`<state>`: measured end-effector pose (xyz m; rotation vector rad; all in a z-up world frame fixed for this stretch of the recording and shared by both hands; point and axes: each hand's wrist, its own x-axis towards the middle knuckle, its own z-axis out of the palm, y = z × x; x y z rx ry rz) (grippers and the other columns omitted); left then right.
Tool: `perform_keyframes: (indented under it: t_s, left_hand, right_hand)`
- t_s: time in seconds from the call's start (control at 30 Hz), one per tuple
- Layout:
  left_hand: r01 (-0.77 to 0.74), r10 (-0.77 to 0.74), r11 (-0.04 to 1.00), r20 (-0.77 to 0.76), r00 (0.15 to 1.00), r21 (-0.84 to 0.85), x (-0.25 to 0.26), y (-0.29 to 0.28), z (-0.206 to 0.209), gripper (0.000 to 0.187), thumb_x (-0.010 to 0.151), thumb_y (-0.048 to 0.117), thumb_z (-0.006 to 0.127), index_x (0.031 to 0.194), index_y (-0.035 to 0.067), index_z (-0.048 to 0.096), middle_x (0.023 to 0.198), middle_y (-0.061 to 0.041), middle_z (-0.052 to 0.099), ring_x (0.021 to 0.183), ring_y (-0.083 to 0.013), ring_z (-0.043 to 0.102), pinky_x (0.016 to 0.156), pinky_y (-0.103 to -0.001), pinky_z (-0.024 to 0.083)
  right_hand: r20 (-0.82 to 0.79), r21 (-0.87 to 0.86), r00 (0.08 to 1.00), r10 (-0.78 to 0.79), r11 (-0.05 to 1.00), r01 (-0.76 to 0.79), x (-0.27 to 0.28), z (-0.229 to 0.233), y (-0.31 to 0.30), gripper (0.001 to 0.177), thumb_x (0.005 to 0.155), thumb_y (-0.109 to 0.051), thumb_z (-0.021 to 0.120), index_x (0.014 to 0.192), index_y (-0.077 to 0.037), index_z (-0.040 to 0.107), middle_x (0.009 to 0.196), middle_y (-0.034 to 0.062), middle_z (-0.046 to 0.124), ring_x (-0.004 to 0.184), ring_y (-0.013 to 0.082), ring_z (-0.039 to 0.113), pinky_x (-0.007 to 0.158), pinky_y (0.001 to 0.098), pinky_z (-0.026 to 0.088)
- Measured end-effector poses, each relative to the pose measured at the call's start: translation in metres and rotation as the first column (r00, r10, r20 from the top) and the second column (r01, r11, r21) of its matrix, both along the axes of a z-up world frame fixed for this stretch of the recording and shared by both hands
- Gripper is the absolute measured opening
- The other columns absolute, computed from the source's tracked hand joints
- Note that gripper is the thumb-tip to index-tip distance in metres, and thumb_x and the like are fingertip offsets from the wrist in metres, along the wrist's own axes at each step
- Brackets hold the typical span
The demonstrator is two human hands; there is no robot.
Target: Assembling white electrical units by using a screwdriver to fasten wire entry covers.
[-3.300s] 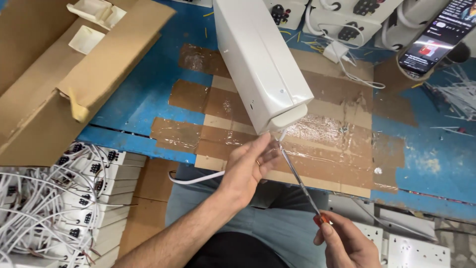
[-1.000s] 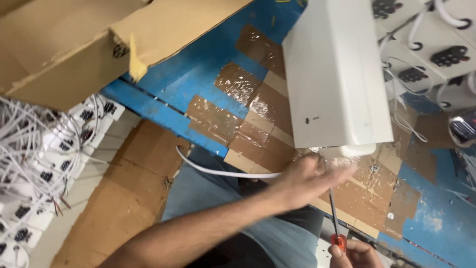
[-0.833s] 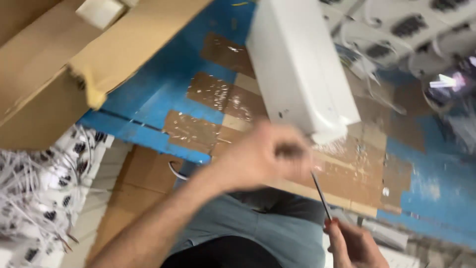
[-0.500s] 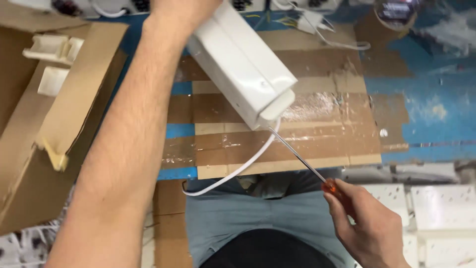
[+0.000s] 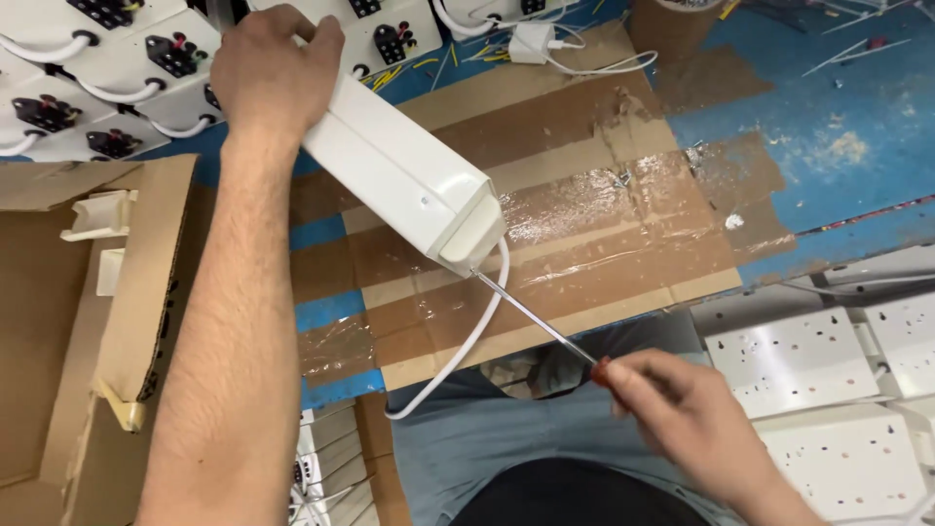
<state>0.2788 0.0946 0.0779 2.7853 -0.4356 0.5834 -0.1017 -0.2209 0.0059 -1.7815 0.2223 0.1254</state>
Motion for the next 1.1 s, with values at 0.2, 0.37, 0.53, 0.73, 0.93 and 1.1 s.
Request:
perform_keyframes:
  t_s: [0.2,0.37,0.53,0.73,0.93,1.1]
  left_hand:
    - [-0.046,0.043,0.998,-0.086,0.995,-0.032,-0.012,-0.007,0.013,0.041,0.102,0.044,0.064,0.109,0.005,0.077,0.08,-0.015,0.074,0.069,-0.0273,0.074,0.069,-0.043,0.06]
    - [-0.038,0.039,0.999,0.021,0.999,-0.019,-0.002,-0.007,0.008,0.04,0.099,0.044,0.066,0.102,0.006,0.08,0.078,-0.016,0.075,0.068,-0.0302,0.073,0.066,-0.045,0.059]
    - [-0.026,0.025,0.999,-0.009,1.0,-0.037,-0.008,-0.005,0.004,0.04,0.1,0.043,0.063,0.101,0.007,0.08,0.077,-0.017,0.075,0.067,-0.0308,0.074,0.066,-0.046,0.059]
    - [-0.007,0.009,1.0,0.066,0.998,-0.023,-0.004,-0.005,0.006,0.042,0.099,0.043,0.065,0.102,0.004,0.079,0.076,-0.018,0.074,0.067,-0.0304,0.074,0.064,-0.044,0.06]
    - [-0.04,0.04,0.999,0.005,0.999,-0.017,-0.007,-0.007,0.005,0.039,0.098,0.04,0.064,0.099,0.004,0.079,0.076,-0.015,0.075,0.064,-0.0283,0.074,0.065,-0.044,0.059]
    - [-0.017,0.018,0.998,0.016,1.0,-0.06,-0.007,-0.002,0.002,0.039,0.098,0.04,0.064,0.1,0.004,0.079,0.077,-0.015,0.076,0.066,-0.027,0.075,0.067,-0.042,0.061]
  right_hand:
    - [-0.442,0.635,0.866,0.234,0.763,0.118,-0.005,-0.012,0.001,0.027,0.097,-0.028,0.073,0.102,-0.003,0.064,0.073,0.0038,0.067,0.049,0.0074,0.048,0.036,0.0241,0.037]
    - [0.188,-0.257,0.982,0.012,0.966,0.038,0.001,0.006,0.01,0.021,0.099,-0.027,0.067,0.109,-0.009,0.064,0.083,0.0004,0.066,0.063,0.0039,0.055,0.051,0.0212,0.045]
    - [-0.327,0.698,0.918,0.224,0.713,0.074,0.004,-0.002,0.006,0.019,0.101,-0.022,0.07,0.105,-0.004,0.071,0.084,0.0073,0.072,0.06,0.0085,0.061,0.047,0.0233,0.048]
    - [0.129,-0.003,0.991,0.016,1.0,-0.016,-0.001,0.026,0.024,0.025,0.099,-0.019,0.071,0.118,-0.004,0.065,0.089,0.0054,0.069,0.065,0.009,0.058,0.053,0.0234,0.047]
    - [-0.412,0.2,0.909,-0.061,0.967,0.155,-0.006,0.002,0.011,0.025,0.092,-0.021,0.071,0.109,-0.004,0.077,0.076,0.0066,0.077,0.048,0.0086,0.054,0.041,0.0236,0.042]
    - [0.002,0.117,1.0,0.01,0.993,-0.011,0.005,0.037,0.018,0.031,0.098,-0.033,0.062,0.109,-0.004,0.065,0.083,0.0041,0.068,0.056,0.0048,0.054,0.046,0.0195,0.042]
